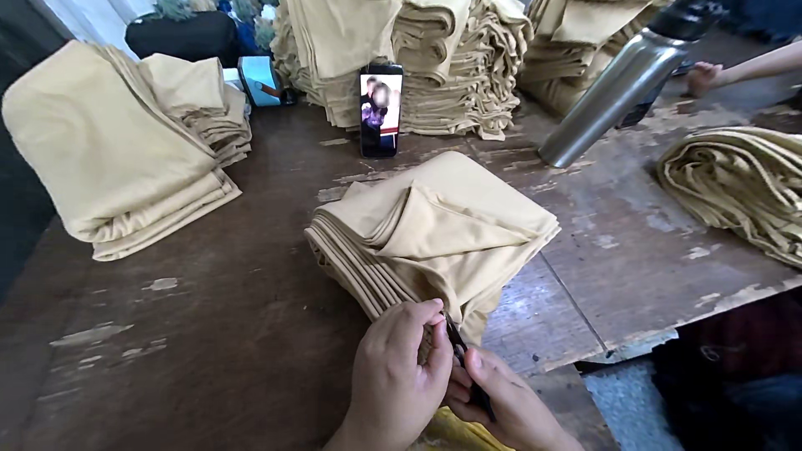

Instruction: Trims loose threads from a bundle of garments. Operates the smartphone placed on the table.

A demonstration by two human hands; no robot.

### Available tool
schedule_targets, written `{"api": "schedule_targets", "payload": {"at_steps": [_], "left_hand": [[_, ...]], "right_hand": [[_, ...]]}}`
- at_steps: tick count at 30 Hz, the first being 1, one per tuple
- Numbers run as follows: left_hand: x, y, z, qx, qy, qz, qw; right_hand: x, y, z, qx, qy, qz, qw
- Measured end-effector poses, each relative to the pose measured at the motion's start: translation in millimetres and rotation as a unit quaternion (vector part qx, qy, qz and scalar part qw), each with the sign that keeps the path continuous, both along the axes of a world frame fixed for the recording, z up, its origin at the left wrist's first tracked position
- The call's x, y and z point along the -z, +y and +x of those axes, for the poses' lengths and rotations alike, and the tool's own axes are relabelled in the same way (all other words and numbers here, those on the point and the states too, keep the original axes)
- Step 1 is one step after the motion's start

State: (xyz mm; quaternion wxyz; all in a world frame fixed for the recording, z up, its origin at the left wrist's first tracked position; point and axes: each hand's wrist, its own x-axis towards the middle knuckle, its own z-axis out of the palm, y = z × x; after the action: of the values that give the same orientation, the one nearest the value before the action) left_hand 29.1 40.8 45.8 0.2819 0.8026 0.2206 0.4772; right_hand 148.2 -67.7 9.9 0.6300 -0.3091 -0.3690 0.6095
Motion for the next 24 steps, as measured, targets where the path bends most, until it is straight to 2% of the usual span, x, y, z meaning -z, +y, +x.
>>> {"api": "schedule_targets", "payload": {"at_steps": [6,12,15,24], "left_hand": [[2.9,-2.0,1.2,0.0,-0.014,-0.002,1.0],[2.8,-2.1,-0.6,0.06,-0.051,-0.123,0.989],[0.3,-3.2,-2.8,0.082,-0.06,-0.164,0.981],[3.5,-9.0,-1.4,0.053,-0.04,-0.15,0.986]], "right_hand": [[0.0,2.7,-0.1,0.018,0.001,-0.016,1.0],[3.8,-6.8,0.6,-0.003,-0.015,-0.005,1.0],[4.1,-13.5,0.6,-0.033,0.016,-0.017,0.999],[-2.2,3.4,1.4,-0.092,0.158,-0.044,0.982]]}}
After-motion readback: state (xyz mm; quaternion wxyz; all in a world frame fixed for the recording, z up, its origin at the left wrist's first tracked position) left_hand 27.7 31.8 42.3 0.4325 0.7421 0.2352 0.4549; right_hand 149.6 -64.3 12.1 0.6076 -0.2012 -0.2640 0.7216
